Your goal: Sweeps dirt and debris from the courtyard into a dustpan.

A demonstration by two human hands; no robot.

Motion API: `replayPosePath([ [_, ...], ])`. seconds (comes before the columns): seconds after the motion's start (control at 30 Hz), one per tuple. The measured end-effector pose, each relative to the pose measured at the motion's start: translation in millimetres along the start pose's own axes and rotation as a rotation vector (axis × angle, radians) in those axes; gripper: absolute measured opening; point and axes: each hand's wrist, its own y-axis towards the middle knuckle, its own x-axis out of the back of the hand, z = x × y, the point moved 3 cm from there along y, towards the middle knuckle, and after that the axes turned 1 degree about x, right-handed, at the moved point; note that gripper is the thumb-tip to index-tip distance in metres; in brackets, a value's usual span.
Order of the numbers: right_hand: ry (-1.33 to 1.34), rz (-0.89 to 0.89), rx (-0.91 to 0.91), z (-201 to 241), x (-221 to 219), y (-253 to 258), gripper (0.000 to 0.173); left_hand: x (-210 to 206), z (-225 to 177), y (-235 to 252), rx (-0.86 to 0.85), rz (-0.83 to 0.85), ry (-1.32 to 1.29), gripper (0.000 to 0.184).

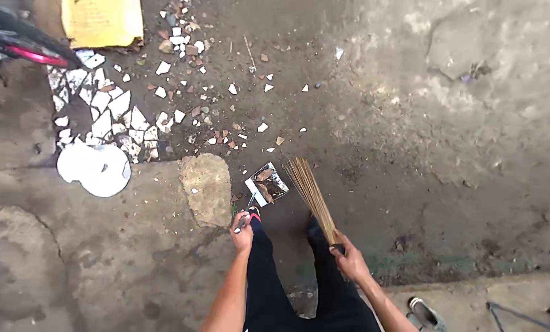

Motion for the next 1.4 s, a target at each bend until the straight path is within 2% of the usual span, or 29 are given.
replayPosePath([
  [0.1, -0.004, -0.016, 0.045, -17, 70, 39, 0.07, 5, 0, -46, 0.069, -0.131, -0.062, 0.016],
  [0.2, -0.047, -0.052, 0.052, -4, 130, 76, 0.069, 0, 4, -94, 0.16, -0.28, -0.173, 0.017],
  [0.27, -0.161, -0.058, 0.065, 4, 151, 93, 0.071, -4, 10, -129, 0.232, -0.371, -0.23, 0.017],
  [0.37, -0.377, -0.028, 0.145, 31, 152, 116, 0.074, -12, 23, -167, 0.322, -0.517, -0.295, 0.017],
  [0.47, -0.589, 0.073, 0.255, 73, 122, 134, 0.075, -21, 42, -199, 0.414, -0.631, -0.33, 0.017],
  [0.63, -0.893, 0.238, 0.354, 155, 24, 163, 0.074, -30, 75, -243, 0.576, -0.769, -0.361, 0.017],
  [0.77, -0.986, 0.2, 0.471, 191, -65, 189, 0.075, -26, 99, -261, 0.718, -0.817, -0.299, 0.013],
  [0.83, -1.038, 0.197, 0.457, 200, -109, 192, 0.077, -23, 108, -260, 0.781, -0.82, -0.265, 0.012],
  [0.9, -1.065, 0.193, 0.424, 186, -146, 181, 0.079, -19, 111, -258, 0.799, -0.802, -0.235, 0.012],
  [0.97, -1.069, 0.234, 0.399, 144, -170, 160, 0.078, -14, 109, -254, 0.794, -0.744, -0.197, 0.012],
  [1.03, -1.113, 0.361, 0.363, 96, -171, 128, 0.076, -11, 106, -247, 0.796, -0.694, -0.173, 0.013],
  [1.13, -1.065, 0.503, 0.269, 50, -143, 57, 0.071, -7, 109, -246, 0.813, -0.645, -0.185, 0.017],
  [1.23, -0.994, 0.507, 0.242, 32, -95, 5, 0.072, -4, 115, -248, 0.799, -0.603, -0.29, 0.02],
  [1.33, -0.829, 0.514, 0.222, 28, -52, -12, 0.071, 11, 116, -255, 0.78, -0.618, -0.316, 0.015],
  [1.4, -0.701, 0.447, 0.226, 43, -24, -11, 0.069, 22, 109, -257, 0.767, -0.642, -0.324, 0.013],
])
